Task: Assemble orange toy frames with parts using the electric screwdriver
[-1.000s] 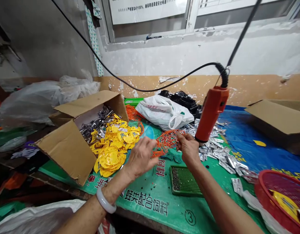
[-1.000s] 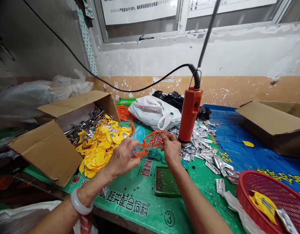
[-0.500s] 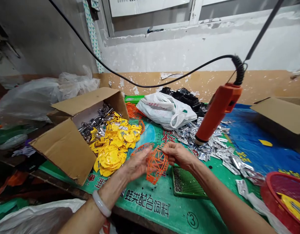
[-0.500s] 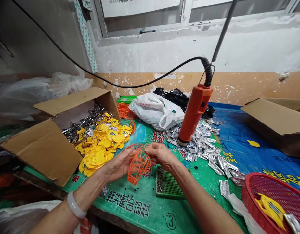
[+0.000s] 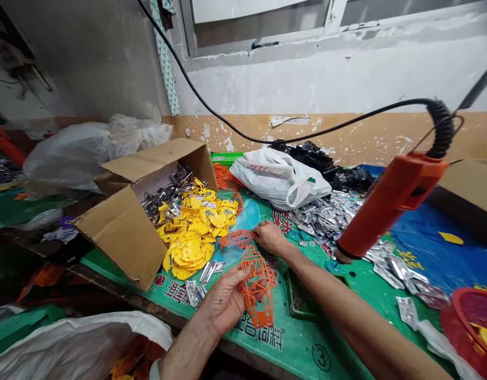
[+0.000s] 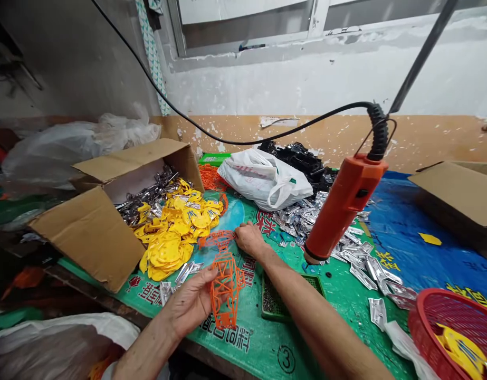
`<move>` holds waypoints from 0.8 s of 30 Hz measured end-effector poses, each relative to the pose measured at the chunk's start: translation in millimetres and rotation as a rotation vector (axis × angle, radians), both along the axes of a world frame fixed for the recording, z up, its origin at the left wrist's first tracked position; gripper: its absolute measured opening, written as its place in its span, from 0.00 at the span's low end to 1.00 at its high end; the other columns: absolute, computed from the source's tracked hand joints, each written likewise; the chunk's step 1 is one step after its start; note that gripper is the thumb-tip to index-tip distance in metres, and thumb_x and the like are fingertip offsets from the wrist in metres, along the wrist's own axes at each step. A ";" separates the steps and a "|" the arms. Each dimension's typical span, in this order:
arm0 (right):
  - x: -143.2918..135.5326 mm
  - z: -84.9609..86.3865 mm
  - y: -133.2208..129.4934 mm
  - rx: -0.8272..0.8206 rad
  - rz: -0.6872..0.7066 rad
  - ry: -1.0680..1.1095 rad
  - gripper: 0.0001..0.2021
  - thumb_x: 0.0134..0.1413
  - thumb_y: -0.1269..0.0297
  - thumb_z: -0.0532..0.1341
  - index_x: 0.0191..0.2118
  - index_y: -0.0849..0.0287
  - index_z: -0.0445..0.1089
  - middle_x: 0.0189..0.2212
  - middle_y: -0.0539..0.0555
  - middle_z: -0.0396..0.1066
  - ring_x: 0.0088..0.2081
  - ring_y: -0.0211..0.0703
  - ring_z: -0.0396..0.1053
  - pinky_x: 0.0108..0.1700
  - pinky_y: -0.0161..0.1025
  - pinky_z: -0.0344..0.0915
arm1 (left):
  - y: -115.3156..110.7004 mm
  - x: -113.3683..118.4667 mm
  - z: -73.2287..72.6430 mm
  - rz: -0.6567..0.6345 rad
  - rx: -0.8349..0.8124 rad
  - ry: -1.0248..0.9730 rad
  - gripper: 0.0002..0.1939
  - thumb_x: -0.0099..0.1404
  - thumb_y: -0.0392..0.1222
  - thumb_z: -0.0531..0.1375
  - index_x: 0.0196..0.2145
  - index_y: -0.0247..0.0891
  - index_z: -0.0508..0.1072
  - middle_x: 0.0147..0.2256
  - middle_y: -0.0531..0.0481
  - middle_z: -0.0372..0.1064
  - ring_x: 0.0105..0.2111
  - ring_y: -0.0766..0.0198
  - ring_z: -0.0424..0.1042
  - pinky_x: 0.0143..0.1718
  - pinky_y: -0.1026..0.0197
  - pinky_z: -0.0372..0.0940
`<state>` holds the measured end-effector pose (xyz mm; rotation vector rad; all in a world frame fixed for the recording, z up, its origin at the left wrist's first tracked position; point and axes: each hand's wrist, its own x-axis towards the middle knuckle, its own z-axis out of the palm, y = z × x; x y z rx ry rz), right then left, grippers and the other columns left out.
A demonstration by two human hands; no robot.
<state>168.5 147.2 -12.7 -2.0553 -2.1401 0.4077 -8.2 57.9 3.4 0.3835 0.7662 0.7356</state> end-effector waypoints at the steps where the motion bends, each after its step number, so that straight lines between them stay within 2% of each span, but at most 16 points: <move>1: -1.2 -1.0 -0.4 0.007 -0.008 -0.018 0.16 0.60 0.60 0.58 0.51 0.60 0.65 0.50 0.58 0.66 0.46 0.45 0.69 0.46 0.48 0.68 | -0.9 0.3 -0.4 0.000 -0.009 0.008 0.05 0.60 0.30 0.60 0.35 0.32 0.72 0.30 0.45 0.77 0.28 0.61 0.76 0.32 0.61 0.70; 5: 5.1 1.0 -8.2 0.060 -0.097 0.018 0.16 0.59 0.60 0.58 0.51 0.60 0.65 0.50 0.58 0.66 0.46 0.46 0.69 0.46 0.49 0.68 | -6.7 2.8 0.8 0.011 -0.032 0.021 0.03 0.60 0.33 0.60 0.33 0.31 0.73 0.29 0.44 0.77 0.28 0.61 0.76 0.32 0.60 0.70; 9: 17.8 16.2 -31.4 0.138 -0.237 0.204 0.16 0.59 0.61 0.58 0.51 0.61 0.64 0.47 0.57 0.68 0.45 0.45 0.69 0.45 0.47 0.69 | -11.0 5.6 1.4 0.030 0.025 0.058 0.07 0.57 0.36 0.63 0.33 0.30 0.74 0.29 0.43 0.77 0.28 0.61 0.75 0.31 0.60 0.70; 13: 19.7 40.4 -81.1 0.147 -0.257 0.497 0.11 0.56 0.67 0.58 0.46 0.60 0.67 0.30 0.52 0.71 0.31 0.40 0.70 0.34 0.38 0.67 | -11.7 7.6 -1.9 0.080 0.107 0.080 0.11 0.50 0.36 0.68 0.33 0.32 0.74 0.30 0.47 0.77 0.27 0.63 0.74 0.29 0.62 0.69; 15: 15.1 48.0 -111.0 0.078 -0.209 0.648 0.12 0.54 0.63 0.59 0.44 0.59 0.69 0.23 0.47 0.68 0.23 0.37 0.67 0.26 0.35 0.65 | -12.8 10.2 -2.8 0.106 0.139 0.080 0.14 0.48 0.36 0.69 0.34 0.33 0.74 0.31 0.48 0.77 0.27 0.63 0.74 0.30 0.62 0.69; 17: 8.2 48.5 -136.5 -0.035 -0.204 0.941 0.15 0.51 0.59 0.60 0.44 0.58 0.70 0.24 0.48 0.68 0.20 0.35 0.64 0.22 0.35 0.63 | -15.6 15.0 -2.6 0.109 0.156 0.050 0.15 0.48 0.35 0.69 0.35 0.32 0.75 0.32 0.47 0.77 0.28 0.63 0.74 0.32 0.61 0.69; 19: 0.9 43.0 -153.8 -0.055 -0.227 1.080 0.15 0.49 0.59 0.61 0.42 0.58 0.72 0.27 0.50 0.70 0.21 0.36 0.64 0.23 0.36 0.63 | -20.3 21.4 -1.7 0.090 0.159 0.006 0.14 0.48 0.35 0.69 0.35 0.31 0.75 0.32 0.47 0.77 0.29 0.63 0.74 0.34 0.61 0.68; 20: -2.1 39.2 -159.4 -0.007 -0.237 1.067 0.14 0.49 0.61 0.60 0.42 0.58 0.73 0.29 0.52 0.70 0.24 0.37 0.66 0.25 0.36 0.64 | -23.2 24.7 -1.3 0.079 0.149 -0.013 0.14 0.48 0.35 0.68 0.35 0.31 0.76 0.32 0.47 0.77 0.29 0.63 0.73 0.34 0.61 0.68; 24: -8.6 28.6 -171.3 0.301 -0.182 0.766 0.13 0.53 0.67 0.57 0.43 0.57 0.73 0.32 0.55 0.68 0.35 0.43 0.68 0.34 0.39 0.67 | -35.8 35.3 -1.9 0.079 0.083 -0.071 0.12 0.47 0.34 0.68 0.32 0.32 0.76 0.30 0.49 0.76 0.28 0.65 0.72 0.32 0.63 0.68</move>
